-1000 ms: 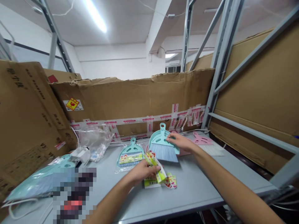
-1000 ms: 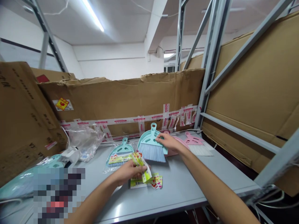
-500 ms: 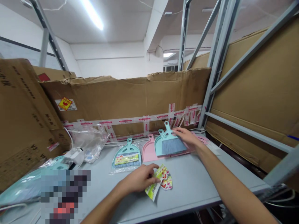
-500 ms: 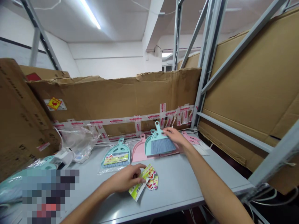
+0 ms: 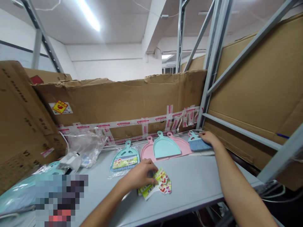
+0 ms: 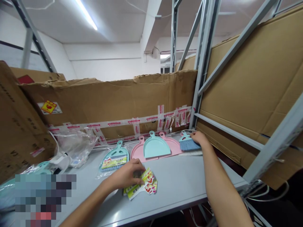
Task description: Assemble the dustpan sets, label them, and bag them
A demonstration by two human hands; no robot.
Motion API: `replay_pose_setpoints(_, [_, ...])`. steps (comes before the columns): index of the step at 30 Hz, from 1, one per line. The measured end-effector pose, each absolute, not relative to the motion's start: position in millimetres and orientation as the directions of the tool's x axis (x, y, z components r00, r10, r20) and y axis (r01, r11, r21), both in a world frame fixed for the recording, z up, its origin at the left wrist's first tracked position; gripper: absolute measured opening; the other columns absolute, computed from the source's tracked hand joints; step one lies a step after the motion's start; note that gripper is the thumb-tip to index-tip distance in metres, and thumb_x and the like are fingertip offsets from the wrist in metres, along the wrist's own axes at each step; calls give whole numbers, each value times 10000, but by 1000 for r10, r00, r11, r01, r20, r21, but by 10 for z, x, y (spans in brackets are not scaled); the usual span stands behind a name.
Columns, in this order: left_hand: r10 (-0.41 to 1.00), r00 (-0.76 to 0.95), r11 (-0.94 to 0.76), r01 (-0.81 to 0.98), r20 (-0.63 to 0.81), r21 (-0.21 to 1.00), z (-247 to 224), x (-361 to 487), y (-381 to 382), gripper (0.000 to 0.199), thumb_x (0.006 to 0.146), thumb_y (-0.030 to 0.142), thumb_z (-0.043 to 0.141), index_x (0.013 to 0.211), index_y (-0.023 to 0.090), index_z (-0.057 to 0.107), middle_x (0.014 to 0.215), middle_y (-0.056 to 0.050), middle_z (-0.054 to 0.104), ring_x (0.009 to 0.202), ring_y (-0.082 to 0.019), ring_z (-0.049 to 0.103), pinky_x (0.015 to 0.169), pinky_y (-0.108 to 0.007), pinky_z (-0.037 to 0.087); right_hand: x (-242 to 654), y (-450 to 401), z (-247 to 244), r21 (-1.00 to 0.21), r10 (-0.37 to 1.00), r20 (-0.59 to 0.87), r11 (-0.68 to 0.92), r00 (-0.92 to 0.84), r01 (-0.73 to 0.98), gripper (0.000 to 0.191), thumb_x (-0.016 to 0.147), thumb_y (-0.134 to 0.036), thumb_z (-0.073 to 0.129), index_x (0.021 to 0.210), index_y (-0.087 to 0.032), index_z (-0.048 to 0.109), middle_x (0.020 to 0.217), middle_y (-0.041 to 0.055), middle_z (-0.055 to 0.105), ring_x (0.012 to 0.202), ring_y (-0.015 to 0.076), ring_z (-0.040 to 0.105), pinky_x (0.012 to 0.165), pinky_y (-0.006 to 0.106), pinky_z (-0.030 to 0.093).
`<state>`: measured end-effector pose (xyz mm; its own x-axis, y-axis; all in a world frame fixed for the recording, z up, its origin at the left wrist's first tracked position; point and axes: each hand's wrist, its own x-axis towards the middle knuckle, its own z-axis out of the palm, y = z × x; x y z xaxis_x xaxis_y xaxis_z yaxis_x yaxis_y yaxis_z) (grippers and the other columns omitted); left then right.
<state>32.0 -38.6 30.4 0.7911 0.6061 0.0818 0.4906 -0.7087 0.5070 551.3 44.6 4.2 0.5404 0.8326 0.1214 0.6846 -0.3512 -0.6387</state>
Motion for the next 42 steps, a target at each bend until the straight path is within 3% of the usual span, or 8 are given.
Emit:
replay_pose_setpoints(8, [823, 349, -461, 872, 449, 166, 290, -272, 79, 354, 1072, 387, 557, 1302, 196, 746, 1287, -167, 700, 1198, -360, 613, 1061, -472, 478, 5455, 475, -89, -409, 817, 222, -417, 532, 811, 291, 906, -400, 726, 957, -162, 884, 1045, 245, 839, 1048, 394, 797, 934, 444, 555])
replay_pose_setpoints(11, [912, 86, -134, 986, 401, 94, 213, -636, 303, 405, 1032, 363, 589, 1309, 104, 728, 1336, -270, 681, 1208, -423, 627, 1009, -491, 487, 5247, 476, -3, -328, 797, 391, -347, 460, 879, 357, 986, -418, 647, 1066, -146, 864, 1111, 247, 826, 1098, 382, 771, 995, 462, 525])
replay_pose_setpoints(15, [976, 24, -65, 981, 215, 184, 115, -878, 501, 313, 1024, 348, 599, 1093, 120, 801, 1222, -271, 764, 1154, -401, 712, 970, -430, 491, 4669, 478, 168, -264, 781, 586, -70, 218, 962, 364, 1041, -366, 564, 1134, -134, 828, 1138, 212, 823, 1085, 336, 739, 1050, 446, 488])
replay_pose_setpoints(22, [985, 5, -63, 939, 171, 338, 116, -1024, 684, 191, 1008, 254, 619, 1019, 176, 792, 1099, -168, 846, 1037, -303, 776, 862, -329, 492, 3315, 426, 388, -424, 798, 593, 424, -108, 801, 302, 1042, -398, 593, 1069, -204, 823, 1114, 120, 840, 1072, 299, 730, 1009, 415, 521])
replay_pose_setpoints(30, [961, 53, -185, 851, 270, 492, 410, -1186, 585, 249, 1005, 347, 581, 1030, 195, 775, 1133, -125, 840, 1063, -286, 757, 935, -335, 519, 2205, 674, 555, -821, 916, 328, 397, -230, 410, 234, 973, -383, 764, 1133, -214, 789, 1041, 67, 847, 924, 234, 792, 825, 330, 606])
replay_pose_setpoints(34, [935, 184, -349, 623, 303, 700, 478, -913, 404, 357, 936, 538, 663, 966, 213, 807, 1051, -79, 845, 1001, -288, 755, 904, -331, 542, 1926, 912, 592, -978, 965, 74, 119, -252, 170, 543, 794, -360, 967, 1274, -225, 751, 833, 13, 823, 611, 171, 711, 512, 247, 506])
replay_pose_setpoints(38, [980, 155, -171, 316, 127, 933, 512, -675, 271, 398, 787, 571, 862, 907, 195, 807, 959, -78, 835, 929, -285, 754, 829, -331, 571, 1949, 1010, 566, -995, 945, -58, -28, -322, 97, 304, 660, -202, 981, 893, -200, 785, 568, -33, 708, 459, 122, 580, 409, 209, 402])
replay_pose_setpoints(42, [988, 149, 89, -300, -45, 950, 629, -607, 193, 587, 859, 667, 820, 1168, 171, 768, 1070, -123, 840, 956, -282, 796, 841, -373, 643, 2099, 988, 536, -998, 968, 4, -11, -251, -58, 159, 732, -226, 851, 810, -195, 715, 681, 27, 757, 609, 168, 688, 526, 242, 557])
